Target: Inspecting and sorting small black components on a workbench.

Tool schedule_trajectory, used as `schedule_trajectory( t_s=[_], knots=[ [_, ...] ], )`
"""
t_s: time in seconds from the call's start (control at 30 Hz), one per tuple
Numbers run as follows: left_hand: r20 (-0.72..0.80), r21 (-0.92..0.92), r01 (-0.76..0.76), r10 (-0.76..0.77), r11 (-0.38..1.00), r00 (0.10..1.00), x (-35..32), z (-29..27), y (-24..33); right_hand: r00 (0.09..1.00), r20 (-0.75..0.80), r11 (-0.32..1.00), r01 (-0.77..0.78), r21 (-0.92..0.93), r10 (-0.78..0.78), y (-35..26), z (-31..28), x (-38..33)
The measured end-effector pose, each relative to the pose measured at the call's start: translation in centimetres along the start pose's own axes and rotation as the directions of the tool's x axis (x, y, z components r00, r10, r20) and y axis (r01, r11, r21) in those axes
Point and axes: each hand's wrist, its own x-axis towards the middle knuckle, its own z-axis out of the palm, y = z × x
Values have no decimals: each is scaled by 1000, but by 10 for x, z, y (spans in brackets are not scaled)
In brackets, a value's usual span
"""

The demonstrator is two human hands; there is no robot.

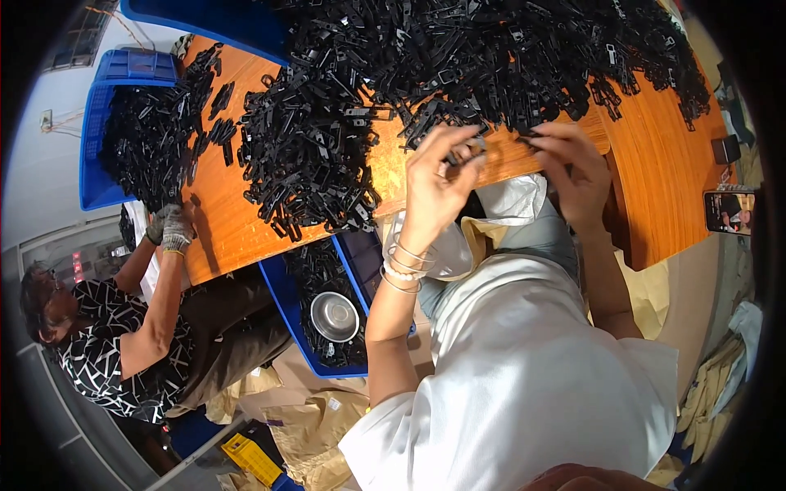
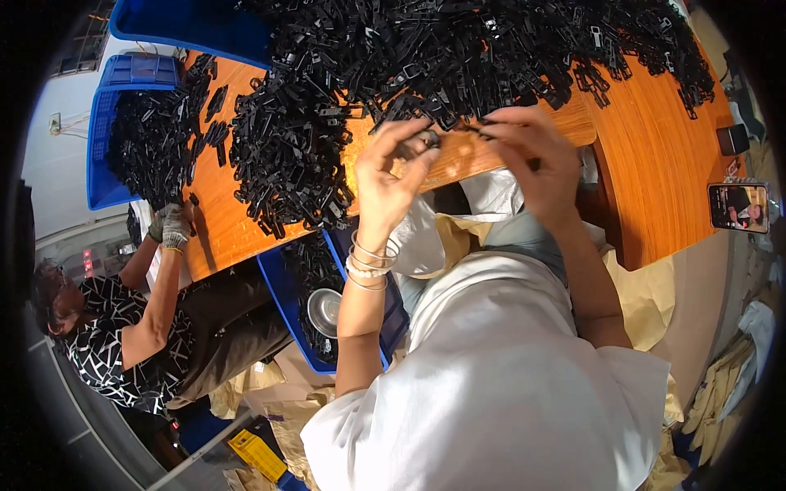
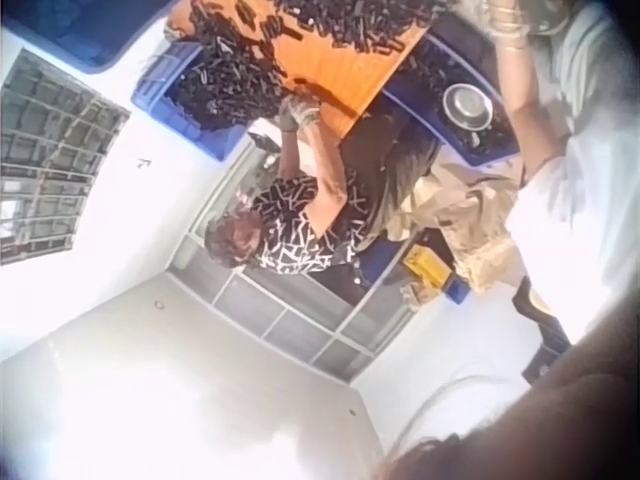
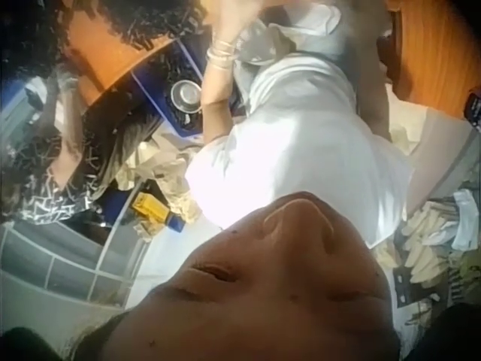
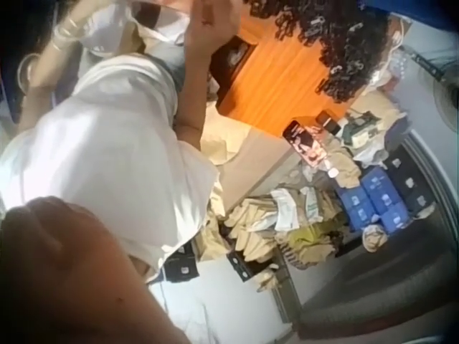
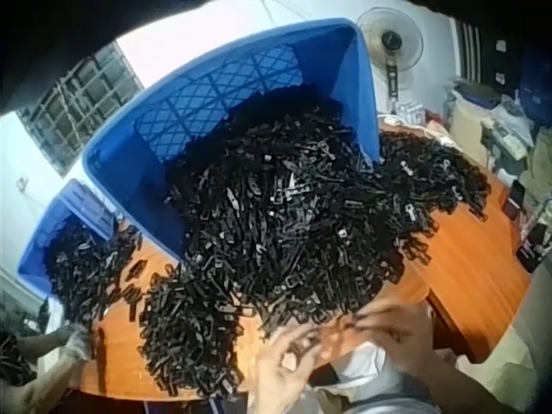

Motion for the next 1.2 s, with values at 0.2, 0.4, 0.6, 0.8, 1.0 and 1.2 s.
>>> schedule_trajectory(
  t_s=[0.2, 0.4, 0.6, 0.8, 1.0, 1.2],
  knots=[
    [-24, -490, 221, -266, 843, 964, -14, 4, 21, 973, 205, 990, 85, 112, -107, -2, 15, 1],
    [118, -837, 280, -344, 470, 931, -20, -7, 12, 979, 203, 974, -59, 217, 14, -7, 13, -2],
    [435, -859, 491, -297, 148, 850, -29, 1, 3, 919, 290, 963, 256, 79, -268, -4, 7, 13],
    [339, -902, 413, -384, 127, 859, -28, 21, -13, 964, 256, 985, 35, 170, -78, 14, 26, 3],
    [322, -927, 368, -362, 65, 875, -33, 18, -27, 962, 228, 967, 95, 235, -149, 19, 26, -1],
    [456, -887, 455, -292, -76, 841, -28, 13, -13, 891, 354, 959, 267, 99, -285, 19, 18, 11]
  ],
)
